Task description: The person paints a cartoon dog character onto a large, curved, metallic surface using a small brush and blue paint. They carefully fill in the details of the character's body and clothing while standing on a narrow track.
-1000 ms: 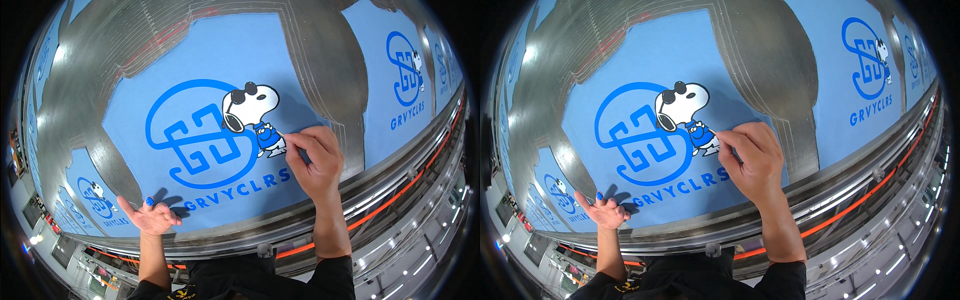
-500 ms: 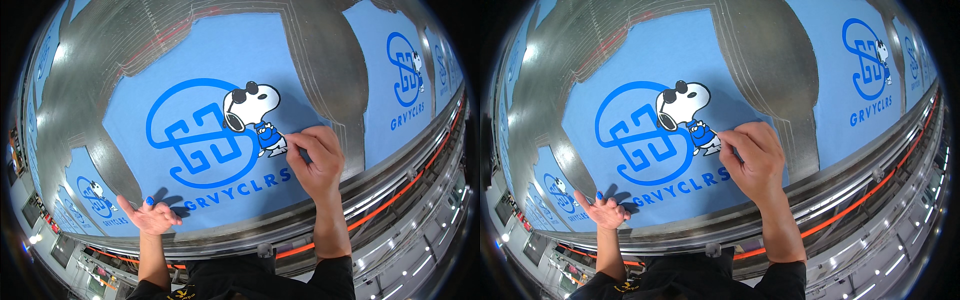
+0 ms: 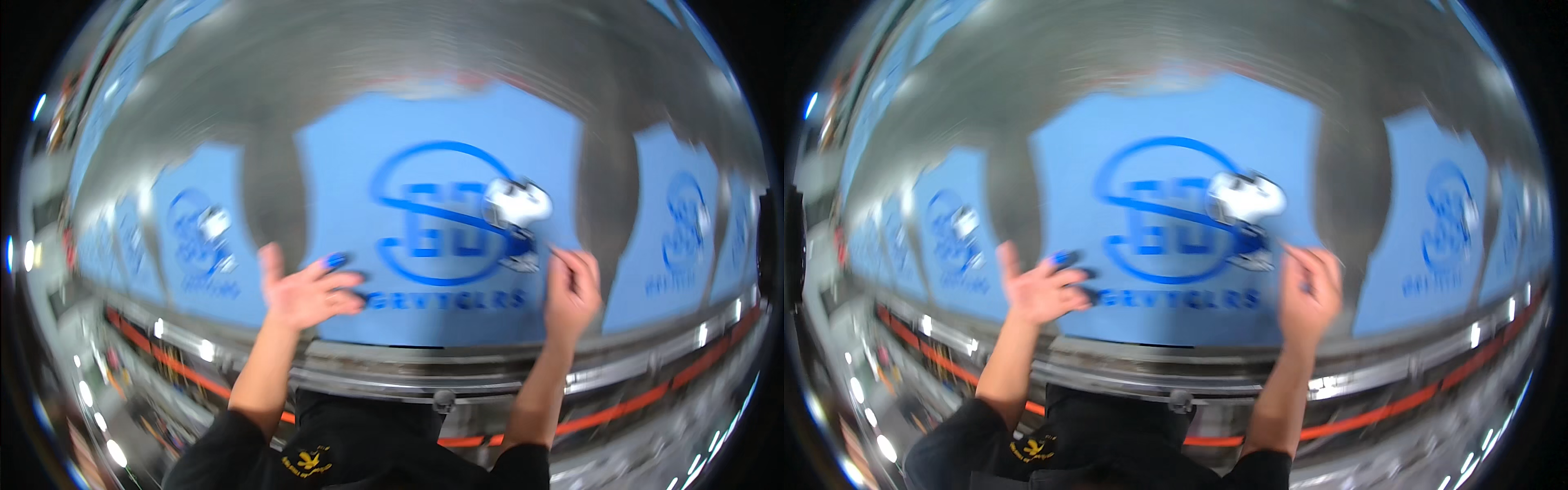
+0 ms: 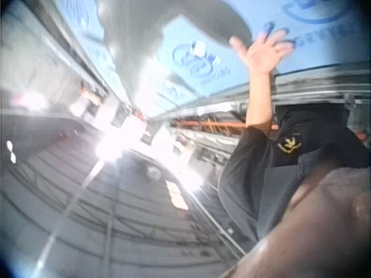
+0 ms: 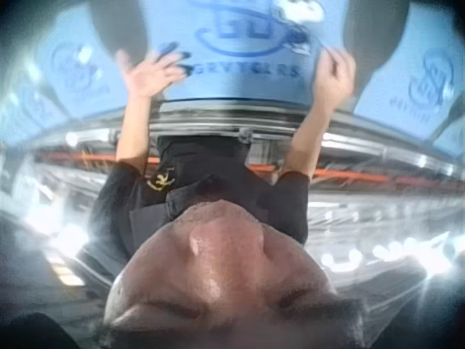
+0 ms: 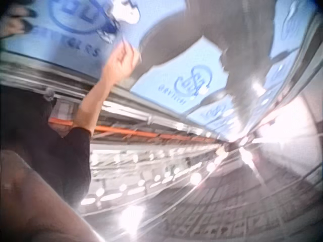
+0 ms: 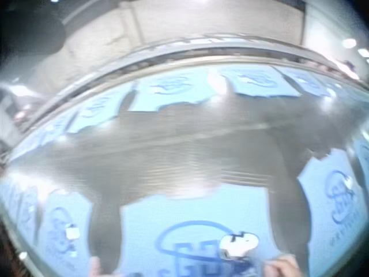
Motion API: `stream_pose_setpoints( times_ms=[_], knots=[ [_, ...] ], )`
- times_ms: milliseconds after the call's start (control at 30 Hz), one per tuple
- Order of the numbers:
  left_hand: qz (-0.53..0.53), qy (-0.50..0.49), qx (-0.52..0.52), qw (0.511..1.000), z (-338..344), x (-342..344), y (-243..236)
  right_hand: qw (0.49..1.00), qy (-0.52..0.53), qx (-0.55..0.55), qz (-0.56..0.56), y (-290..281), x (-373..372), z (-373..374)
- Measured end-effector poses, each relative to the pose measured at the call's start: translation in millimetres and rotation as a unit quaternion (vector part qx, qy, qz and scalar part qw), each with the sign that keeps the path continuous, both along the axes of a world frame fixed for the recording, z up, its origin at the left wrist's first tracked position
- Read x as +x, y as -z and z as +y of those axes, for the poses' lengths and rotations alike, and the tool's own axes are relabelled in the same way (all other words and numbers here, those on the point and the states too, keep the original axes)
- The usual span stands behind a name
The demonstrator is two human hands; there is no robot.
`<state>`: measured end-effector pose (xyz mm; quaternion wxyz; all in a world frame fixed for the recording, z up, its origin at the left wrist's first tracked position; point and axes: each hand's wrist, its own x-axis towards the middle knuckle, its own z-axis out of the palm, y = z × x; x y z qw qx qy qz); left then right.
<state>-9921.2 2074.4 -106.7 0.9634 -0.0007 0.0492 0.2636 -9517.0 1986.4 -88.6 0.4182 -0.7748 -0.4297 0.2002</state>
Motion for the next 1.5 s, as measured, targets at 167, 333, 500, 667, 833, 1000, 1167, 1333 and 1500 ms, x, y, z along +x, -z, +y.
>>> stream_pose_setpoints(
  times_ms=[167, 333, 500, 667, 833, 1000, 1167, 1333, 1500],
  knots=[
    [0.042, -0.049, 0.017, 0.998, -2.6, 6.3, 2.1, 0.991, 0.081, 0.019, 0.102, -1.2, -3.8, -16.4],
    [0.032, -0.122, 0.058, 0.99, -38.5, 4.3, -37.0, 0.984, 0.049, -0.001, 0.173, -41.5, -34.9, -6.4],
    [0.03, -0.185, 0.029, 0.982, -104.3, -26.2, -61.5, 0.976, 0.001, -0.029, 0.218, -62.8, -94.8, 16.9],
    [0.084, -0.27, 0.042, 0.958, -167.1, -123.7, -91.0, 0.95, -0.077, -0.018, 0.303, -71.9, -193.8, 47.5],
    [0.195, -0.385, -0.034, 0.901, -231.2, -238.5, -121.9, 0.939, -0.131, -0.042, 0.314, -71.5, -306.1, 53.5],
    [0.253, -0.406, -0.034, 0.877, -227.9, -333.8, -126.0, 0.928, -0.138, -0.059, 0.341, -55.7, -395.0, 47.1],
    [0.261, -0.374, 0.026, 0.89, -147.2, -381.4, -121.8, 0.935, -0.116, -0.067, 0.329, -38.9, -432.1, 32.1],
    [0.2, -0.322, 0.138, 0.915, -29.1, -374.4, -101.0, 0.974, -0.138, -0.006, 0.178, -28.4, -442.3, 54.5],
    [0.129, -0.356, 0.193, 0.905, 68.1, -336.8, -71.5, 0.978, -0.201, 0.033, 0.048, -25.8, -445.1, 104.2]
  ],
)
